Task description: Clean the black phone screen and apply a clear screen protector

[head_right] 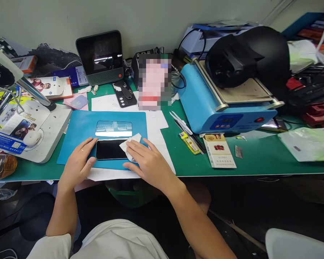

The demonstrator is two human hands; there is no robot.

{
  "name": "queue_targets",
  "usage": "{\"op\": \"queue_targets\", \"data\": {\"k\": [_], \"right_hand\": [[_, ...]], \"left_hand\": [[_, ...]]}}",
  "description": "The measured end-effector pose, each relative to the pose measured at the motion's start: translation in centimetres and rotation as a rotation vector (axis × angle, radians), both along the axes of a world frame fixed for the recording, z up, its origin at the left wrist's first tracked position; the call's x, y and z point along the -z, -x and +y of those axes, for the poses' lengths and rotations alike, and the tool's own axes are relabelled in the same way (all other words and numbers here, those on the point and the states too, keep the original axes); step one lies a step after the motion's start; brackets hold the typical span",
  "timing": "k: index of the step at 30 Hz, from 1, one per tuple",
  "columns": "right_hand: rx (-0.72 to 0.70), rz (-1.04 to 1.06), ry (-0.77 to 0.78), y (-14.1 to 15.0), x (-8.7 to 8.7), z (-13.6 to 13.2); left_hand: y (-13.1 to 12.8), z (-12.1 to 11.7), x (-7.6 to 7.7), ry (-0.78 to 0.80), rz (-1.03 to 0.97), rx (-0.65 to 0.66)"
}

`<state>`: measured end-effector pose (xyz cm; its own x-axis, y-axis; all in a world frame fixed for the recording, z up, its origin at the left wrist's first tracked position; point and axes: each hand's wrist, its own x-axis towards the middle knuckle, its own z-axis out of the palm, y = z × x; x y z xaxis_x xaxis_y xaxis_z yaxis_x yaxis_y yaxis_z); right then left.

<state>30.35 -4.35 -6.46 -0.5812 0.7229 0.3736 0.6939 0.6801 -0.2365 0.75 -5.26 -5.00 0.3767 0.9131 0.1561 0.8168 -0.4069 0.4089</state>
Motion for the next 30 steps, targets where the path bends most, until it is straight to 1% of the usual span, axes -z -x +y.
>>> {"op": "queue_targets", "data": {"k": [5,9,13,16,18,21,25,28,30], "right_hand": [[-0.011,0.055,-0.009,-0.6,-0.1,0.5],[0.019,0.097,-0.023,-0.5,0.1,0.4],[0.018,0.166,-0.038,-0.6,0.5,0.2],[0.04,0.149,-0.02,-0.8,0.6,0.1],[0.011,0.121,-0.01,-0.9,0.6,0.0],[-0.039,0.149,-0.01,-1.3,0.3,-0.2],[-0.022,0.138,0.018,-1.9,0.1,-0.2],[-0.099,0.151,0.038,-2.3,0.2,-0.2],[-0.111,0.171,0.038,-2.6,0.3,-0.2]], "left_hand": [[-0.3,0.0,-0.1,-0.021,0.067,-0.011],[-0.3,0.1,-0.1,-0.033,0.066,-0.004],[-0.2,0.1,0.0,-0.038,0.057,0.006],[-0.2,0.1,0.0,-0.039,0.053,0.007],[-0.2,0.1,0.0,-0.042,0.049,0.002],[-0.2,0.1,0.0,-0.04,0.049,0.01],[-0.2,0.1,0.0,-0.042,0.049,0.009],[-0.1,0.2,0.2,-0.042,0.033,0.014],[-0.1,0.2,0.3,-0.046,0.022,0.032]]}}
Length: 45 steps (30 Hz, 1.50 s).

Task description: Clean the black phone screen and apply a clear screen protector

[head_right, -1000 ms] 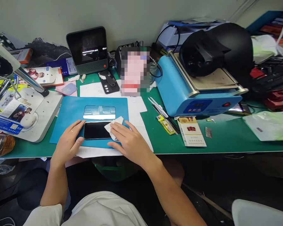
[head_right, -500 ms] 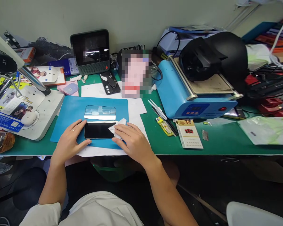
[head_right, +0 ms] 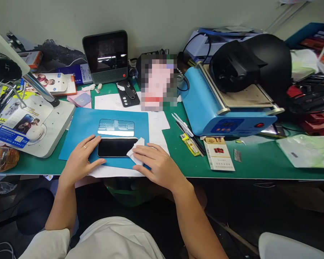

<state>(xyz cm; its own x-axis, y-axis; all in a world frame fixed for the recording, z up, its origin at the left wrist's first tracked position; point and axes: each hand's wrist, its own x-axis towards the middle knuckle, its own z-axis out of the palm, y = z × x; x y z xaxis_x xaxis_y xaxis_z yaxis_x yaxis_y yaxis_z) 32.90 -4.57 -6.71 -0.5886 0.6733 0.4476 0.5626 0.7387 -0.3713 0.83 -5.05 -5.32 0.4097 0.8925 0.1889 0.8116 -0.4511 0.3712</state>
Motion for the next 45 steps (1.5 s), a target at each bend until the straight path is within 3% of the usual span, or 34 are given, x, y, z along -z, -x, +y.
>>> {"op": "queue_targets", "data": {"k": [6,12,29,45], "right_hand": [[-0.064,0.071,-0.022,-0.1,-0.1,-0.2],[-0.043,0.08,-0.021,-0.1,0.1,-0.3],[-0.01,-0.049,-0.102,2.1,0.2,-1.0],[0.069,-0.143,-0.085,6.5,-0.9,-1.3]], "left_hand": [[0.1,0.1,0.1,0.002,-0.012,0.012],[0.1,0.0,0.0,0.01,-0.019,0.007],[0.0,0.0,0.0,0.012,-0.02,0.012],[-0.1,-0.1,0.1,-0.014,-0.012,0.029]]}}
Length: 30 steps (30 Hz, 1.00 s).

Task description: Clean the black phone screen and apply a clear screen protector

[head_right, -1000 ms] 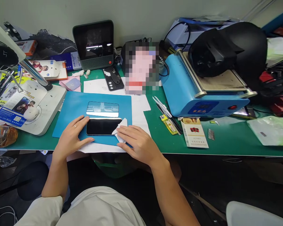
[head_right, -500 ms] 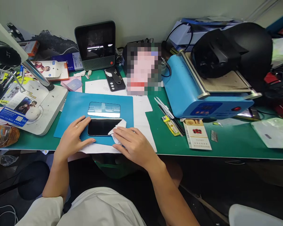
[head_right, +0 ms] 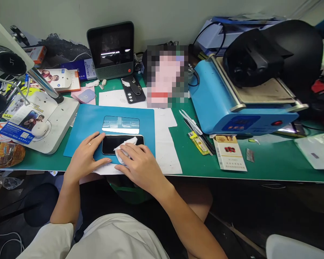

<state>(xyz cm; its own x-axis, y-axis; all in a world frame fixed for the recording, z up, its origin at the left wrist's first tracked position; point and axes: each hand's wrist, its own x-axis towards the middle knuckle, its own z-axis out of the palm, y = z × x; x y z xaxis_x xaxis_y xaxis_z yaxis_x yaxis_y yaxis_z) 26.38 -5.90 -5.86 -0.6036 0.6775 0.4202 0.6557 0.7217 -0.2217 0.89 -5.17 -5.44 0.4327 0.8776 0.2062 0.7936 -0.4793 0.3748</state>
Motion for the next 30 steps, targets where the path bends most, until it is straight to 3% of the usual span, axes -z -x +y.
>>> {"op": "queue_targets", "data": {"k": [13,30], "right_hand": [[-0.093,-0.021,0.038,2.9,-0.1,-0.1],[0.001,-0.049,0.112,5.5,-0.4,0.8]], "left_hand": [[0.4,-0.1,-0.1,0.071,-0.089,-0.011],[0.8,-0.1,0.3,0.069,-0.14,0.009]]}}
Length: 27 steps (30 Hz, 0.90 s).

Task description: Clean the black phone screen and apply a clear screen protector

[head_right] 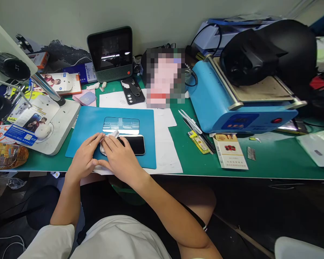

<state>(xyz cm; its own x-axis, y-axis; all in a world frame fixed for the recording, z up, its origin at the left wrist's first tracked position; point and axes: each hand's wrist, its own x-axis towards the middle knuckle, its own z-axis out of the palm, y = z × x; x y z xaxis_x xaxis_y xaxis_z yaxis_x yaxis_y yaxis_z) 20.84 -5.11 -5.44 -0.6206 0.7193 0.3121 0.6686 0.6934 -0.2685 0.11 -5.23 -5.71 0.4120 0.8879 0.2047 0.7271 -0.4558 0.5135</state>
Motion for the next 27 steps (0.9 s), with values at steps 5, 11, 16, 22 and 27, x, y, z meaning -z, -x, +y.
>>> {"op": "queue_targets", "data": {"k": [5,11,16,22,27], "right_hand": [[0.016,-0.003,0.025,0.6,0.0,0.3],[0.039,0.025,0.05,-0.9,0.3,0.6],[0.192,0.059,0.068,-5.3,1.2,0.1],[0.226,0.079,0.033,-7.9,2.1,-1.5],[0.218,0.092,0.008,-8.5,2.2,-3.7]], "left_hand": [[0.2,0.1,0.1,0.023,-0.049,0.002],[0.2,0.0,-0.1,0.029,-0.024,-0.001],[0.0,-0.1,-0.6,0.051,0.024,0.002],[-0.2,-0.1,-0.5,0.029,0.053,-0.018],[-0.2,0.0,-0.6,0.028,0.067,-0.015]]}}
